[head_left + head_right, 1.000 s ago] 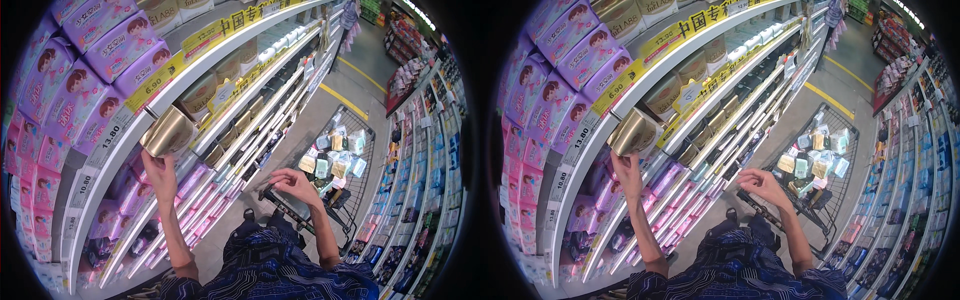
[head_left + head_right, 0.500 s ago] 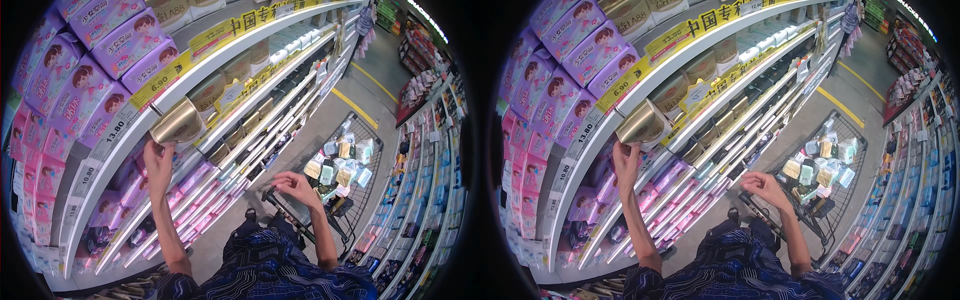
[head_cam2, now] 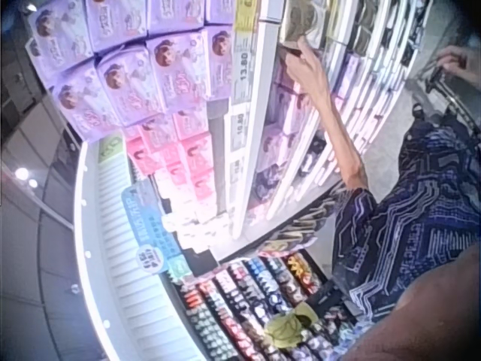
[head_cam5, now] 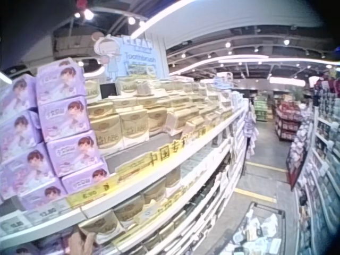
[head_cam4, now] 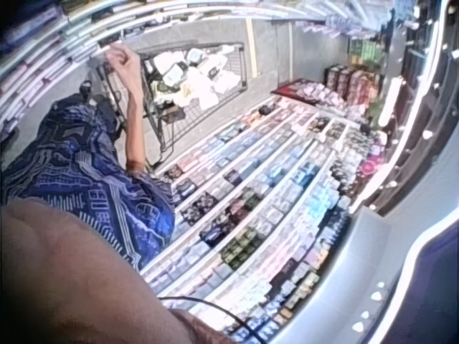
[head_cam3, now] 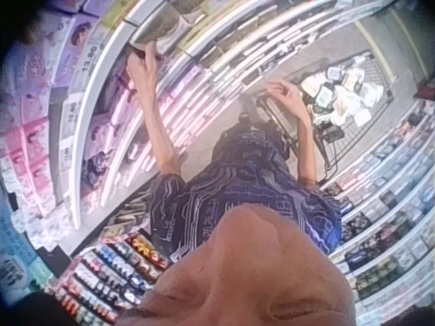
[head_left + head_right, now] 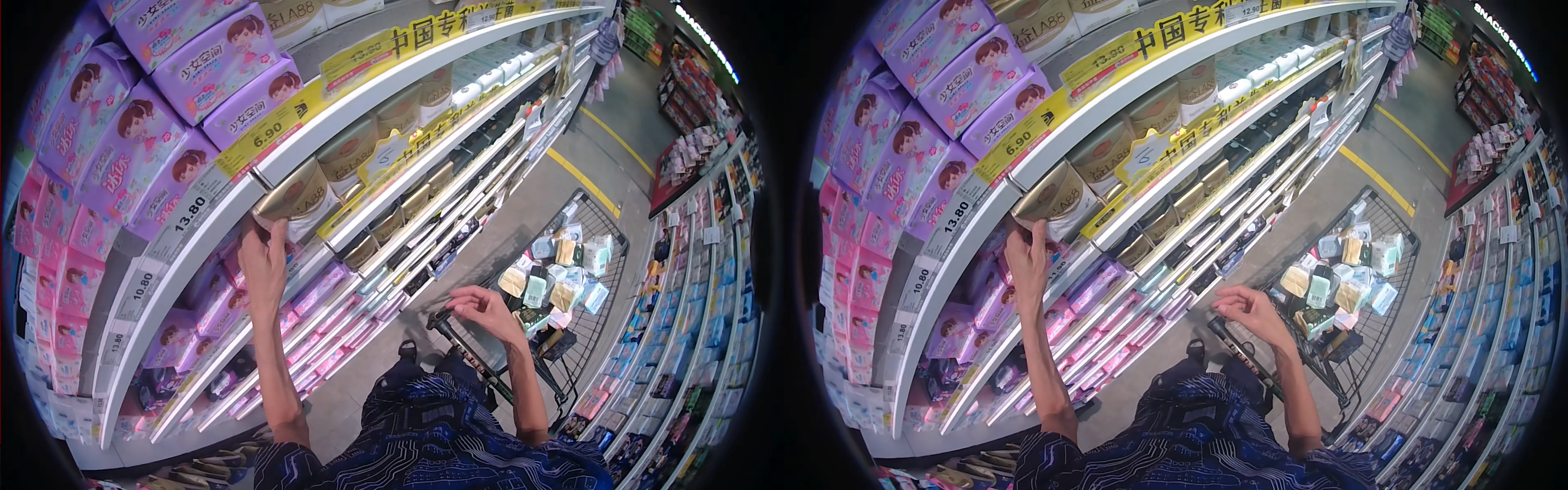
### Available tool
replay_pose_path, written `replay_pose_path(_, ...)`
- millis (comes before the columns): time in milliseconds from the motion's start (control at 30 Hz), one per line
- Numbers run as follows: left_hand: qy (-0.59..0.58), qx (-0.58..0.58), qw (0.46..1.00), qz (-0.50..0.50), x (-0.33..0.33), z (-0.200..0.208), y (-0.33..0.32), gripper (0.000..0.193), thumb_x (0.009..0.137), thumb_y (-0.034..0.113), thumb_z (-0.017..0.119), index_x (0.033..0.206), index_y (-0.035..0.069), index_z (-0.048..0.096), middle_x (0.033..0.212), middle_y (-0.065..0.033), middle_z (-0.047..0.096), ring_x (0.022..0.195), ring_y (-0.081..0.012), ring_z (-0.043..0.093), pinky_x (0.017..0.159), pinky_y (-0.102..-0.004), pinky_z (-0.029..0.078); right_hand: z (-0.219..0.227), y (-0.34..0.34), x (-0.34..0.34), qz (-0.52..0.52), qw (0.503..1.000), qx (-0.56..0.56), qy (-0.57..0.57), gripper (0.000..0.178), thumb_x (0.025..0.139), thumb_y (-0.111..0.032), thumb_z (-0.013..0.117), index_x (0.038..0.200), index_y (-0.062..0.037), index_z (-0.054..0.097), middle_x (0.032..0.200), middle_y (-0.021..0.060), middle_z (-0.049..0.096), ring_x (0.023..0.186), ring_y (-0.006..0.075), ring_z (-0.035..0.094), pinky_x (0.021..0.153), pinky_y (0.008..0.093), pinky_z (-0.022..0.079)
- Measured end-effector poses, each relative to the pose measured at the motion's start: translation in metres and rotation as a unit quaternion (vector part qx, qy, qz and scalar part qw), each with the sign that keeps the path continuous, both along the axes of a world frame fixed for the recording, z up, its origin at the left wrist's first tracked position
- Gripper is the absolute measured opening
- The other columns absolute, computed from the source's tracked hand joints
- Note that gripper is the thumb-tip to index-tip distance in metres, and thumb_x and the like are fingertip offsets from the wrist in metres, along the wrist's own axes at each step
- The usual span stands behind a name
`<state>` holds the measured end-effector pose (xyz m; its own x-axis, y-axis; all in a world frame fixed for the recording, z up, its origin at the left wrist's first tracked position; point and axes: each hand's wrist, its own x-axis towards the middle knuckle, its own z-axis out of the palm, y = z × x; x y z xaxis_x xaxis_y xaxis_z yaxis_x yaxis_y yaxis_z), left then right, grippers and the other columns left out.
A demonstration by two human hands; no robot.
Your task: The person picks up several packaged boxes from a shopping cart and places them one at a time onto a supermarket shelf.
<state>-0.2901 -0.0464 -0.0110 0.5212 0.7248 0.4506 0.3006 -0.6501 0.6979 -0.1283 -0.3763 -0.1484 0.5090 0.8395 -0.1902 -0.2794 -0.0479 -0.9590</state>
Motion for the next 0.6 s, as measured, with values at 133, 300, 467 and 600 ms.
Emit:
replay_pose_path(133, 0.017, -0.003, 0.999, 0.033, 0.002, -0.007, 0.005, 0.044, 0.095, 0.026, 0.059, 0.127, -0.004, 0.052, 0.101, -0.0229, 0.065, 0.09, -0.0307, 0.064, 0.082, -0.0383, 0.048, -0.002, 0.003, 0.001, 0.004, 1.0, -0.007, -0.002, 0.035, 0.089, -0.011, 0.069, 0.12, 0.0031, 0.059, 0.103, 0.0107, 0.07, 0.091, 0.0119, 0.066, 0.081, 0.0242, 0.052)
replay_pose_path(300, -0.009, -0.034, 0.999, 0.023, 0.005, -0.004, 0.001, 0.053, 0.097, 0.032, 0.056, 0.134, -0.005, 0.046, 0.108, -0.0265, 0.063, 0.098, -0.0337, 0.062, 0.088, -0.0379, 0.046, -0.001, 0.006, -0.001, 0.005, 1.0, -0.016, 0.001, 0.033, 0.091, -0.01, 0.066, 0.12, 0.0025, 0.059, 0.105, 0.0093, 0.069, 0.088, 0.0104, 0.064, 0.077, 0.0234, 0.051)
replay_pose_path(467, -0.019, -0.036, 0.999, 0.012, 0.006, -0.01, 0.003, 0.049, 0.097, 0.029, 0.056, 0.132, -0.005, 0.046, 0.109, -0.026, 0.063, 0.099, -0.0337, 0.062, 0.087, -0.0378, 0.046, -0.006, 0.008, -0.002, 0.012, 1.0, -0.024, -0.004, 0.036, 0.09, -0.013, 0.068, 0.121, 0.0031, 0.059, 0.104, 0.0101, 0.07, 0.089, 0.0108, 0.066, 0.077, 0.0234, 0.052)
replay_pose_path(600, -0.013, -0.033, 0.999, 0.02, 0.007, -0.012, 0.003, 0.044, 0.096, 0.026, 0.057, 0.127, -0.005, 0.049, 0.108, -0.026, 0.063, 0.099, -0.0346, 0.062, 0.087, -0.0386, 0.047, -0.006, 0.011, -0.003, 0.011, 1.0, -0.025, 0.0, 0.036, 0.09, -0.013, 0.068, 0.121, 0.003, 0.059, 0.104, 0.01, 0.07, 0.089, 0.0104, 0.065, 0.077, 0.0233, 0.052)
